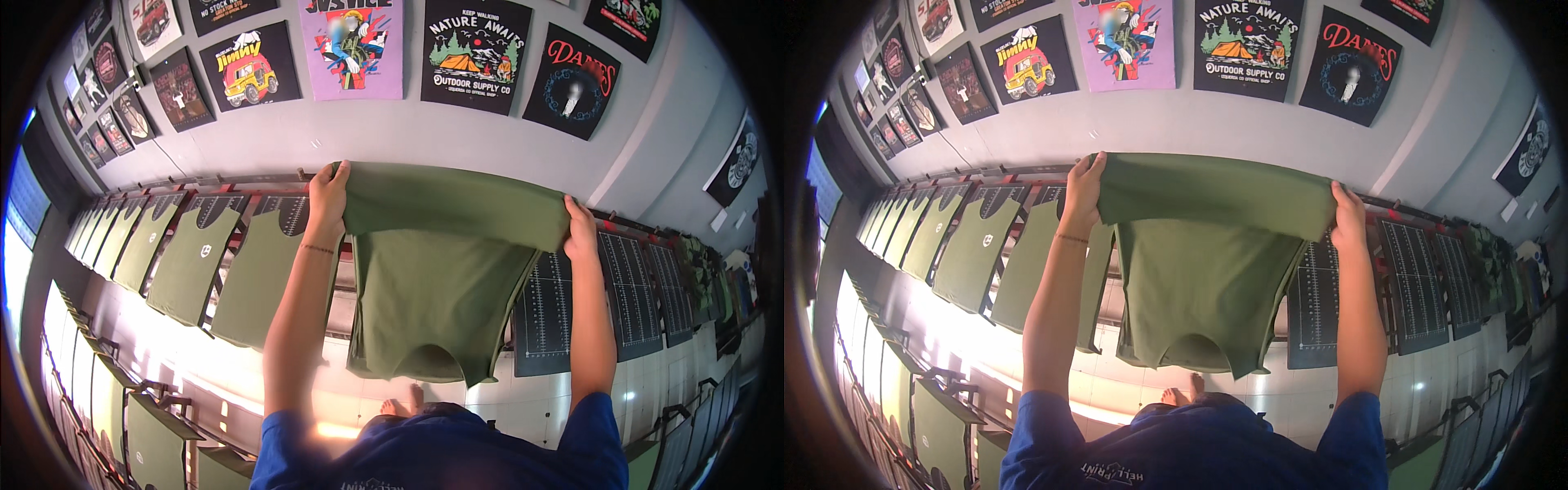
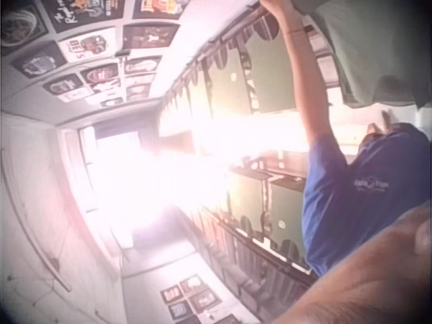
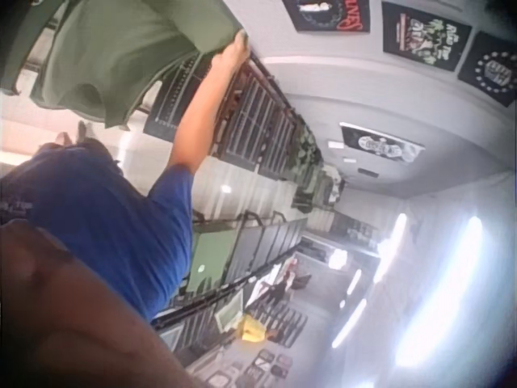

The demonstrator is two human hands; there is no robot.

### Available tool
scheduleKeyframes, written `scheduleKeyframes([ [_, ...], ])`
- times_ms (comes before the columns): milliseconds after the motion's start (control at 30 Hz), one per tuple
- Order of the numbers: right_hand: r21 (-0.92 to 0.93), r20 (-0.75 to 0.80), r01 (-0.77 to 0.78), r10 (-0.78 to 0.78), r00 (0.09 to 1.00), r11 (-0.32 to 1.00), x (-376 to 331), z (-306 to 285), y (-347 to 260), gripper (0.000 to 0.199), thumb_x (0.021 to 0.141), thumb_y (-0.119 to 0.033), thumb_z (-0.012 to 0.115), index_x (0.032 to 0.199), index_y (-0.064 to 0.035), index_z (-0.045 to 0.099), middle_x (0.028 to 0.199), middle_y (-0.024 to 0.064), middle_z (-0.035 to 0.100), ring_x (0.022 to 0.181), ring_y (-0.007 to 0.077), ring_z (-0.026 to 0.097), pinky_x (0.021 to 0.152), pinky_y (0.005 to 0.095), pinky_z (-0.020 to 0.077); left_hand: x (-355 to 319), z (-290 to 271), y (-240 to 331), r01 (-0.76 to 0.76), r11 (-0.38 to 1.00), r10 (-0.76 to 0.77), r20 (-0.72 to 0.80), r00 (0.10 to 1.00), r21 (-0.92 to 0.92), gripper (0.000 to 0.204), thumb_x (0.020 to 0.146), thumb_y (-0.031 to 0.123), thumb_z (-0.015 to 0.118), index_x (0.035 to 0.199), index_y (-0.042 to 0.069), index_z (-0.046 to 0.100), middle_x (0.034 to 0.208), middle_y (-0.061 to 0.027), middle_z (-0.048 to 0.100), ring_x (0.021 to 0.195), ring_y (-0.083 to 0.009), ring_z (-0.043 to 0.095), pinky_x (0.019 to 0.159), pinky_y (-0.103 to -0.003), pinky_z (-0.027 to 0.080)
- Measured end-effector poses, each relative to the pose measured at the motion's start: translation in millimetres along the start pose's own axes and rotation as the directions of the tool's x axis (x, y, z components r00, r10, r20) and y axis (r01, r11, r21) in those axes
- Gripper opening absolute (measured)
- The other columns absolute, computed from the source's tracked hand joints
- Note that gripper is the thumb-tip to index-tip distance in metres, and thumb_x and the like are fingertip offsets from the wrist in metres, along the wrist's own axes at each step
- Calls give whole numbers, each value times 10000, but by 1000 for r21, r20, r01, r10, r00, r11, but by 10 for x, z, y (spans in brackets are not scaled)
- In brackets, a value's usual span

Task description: The person uses a heat gun to apply heat to a logo on a green t-shirt laid on a screen printing table. They then fold the t-shirt and place it on a stack of other finished shirts.

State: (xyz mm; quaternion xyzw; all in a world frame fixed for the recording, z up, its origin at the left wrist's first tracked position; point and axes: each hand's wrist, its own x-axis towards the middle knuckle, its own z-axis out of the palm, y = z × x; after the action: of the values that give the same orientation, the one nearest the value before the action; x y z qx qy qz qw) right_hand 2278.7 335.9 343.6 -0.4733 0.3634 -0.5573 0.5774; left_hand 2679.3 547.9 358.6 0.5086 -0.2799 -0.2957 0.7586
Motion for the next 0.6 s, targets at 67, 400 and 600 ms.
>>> scheduleKeyframes([
  [67, 40, -27, 38, -37, 999, 998, 106, 147, -9, 349, 942, -222, 627, 1183, 27, 585, 1103, 98, 639, 961, 189, 612, 865, 306, 479, 116, -32, 123, -29, 1000, 30, 30, 999, -11, 272, 998, 220, 542, 1104, -26, 595, 967, -81, 658, 830, -138, 639, 723, -283, 539],
  [400, -316, -39, -31, 20, 999, 948, -1342, -131, -516, 391, 928, -360, 630, 1088, -4, 651, 985, 69, 669, 878, 144, 628, 772, 272, 489, -1223, -419, 190, -93, 955, 100, -10, 995, 282, 222, 987, 232, 574, 912, 27, 613, 828, 31, 579, 765, -36, 518, 668, -195, 427],
  [600, -160, -40, -467, 467, 883, 870, -2218, -961, 1249, 372, 935, -264, 615, 1167, 27, 619, 1097, 112, 663, 967, 183, 632, 848, 325, 495, -2192, -1415, -1611, 270, 893, -226, -160, 961, 361, 243, 977, 223, 595, 812, 45, 576, 753, 49, 521, 681, -36, 449, 579, -225, 400],
])
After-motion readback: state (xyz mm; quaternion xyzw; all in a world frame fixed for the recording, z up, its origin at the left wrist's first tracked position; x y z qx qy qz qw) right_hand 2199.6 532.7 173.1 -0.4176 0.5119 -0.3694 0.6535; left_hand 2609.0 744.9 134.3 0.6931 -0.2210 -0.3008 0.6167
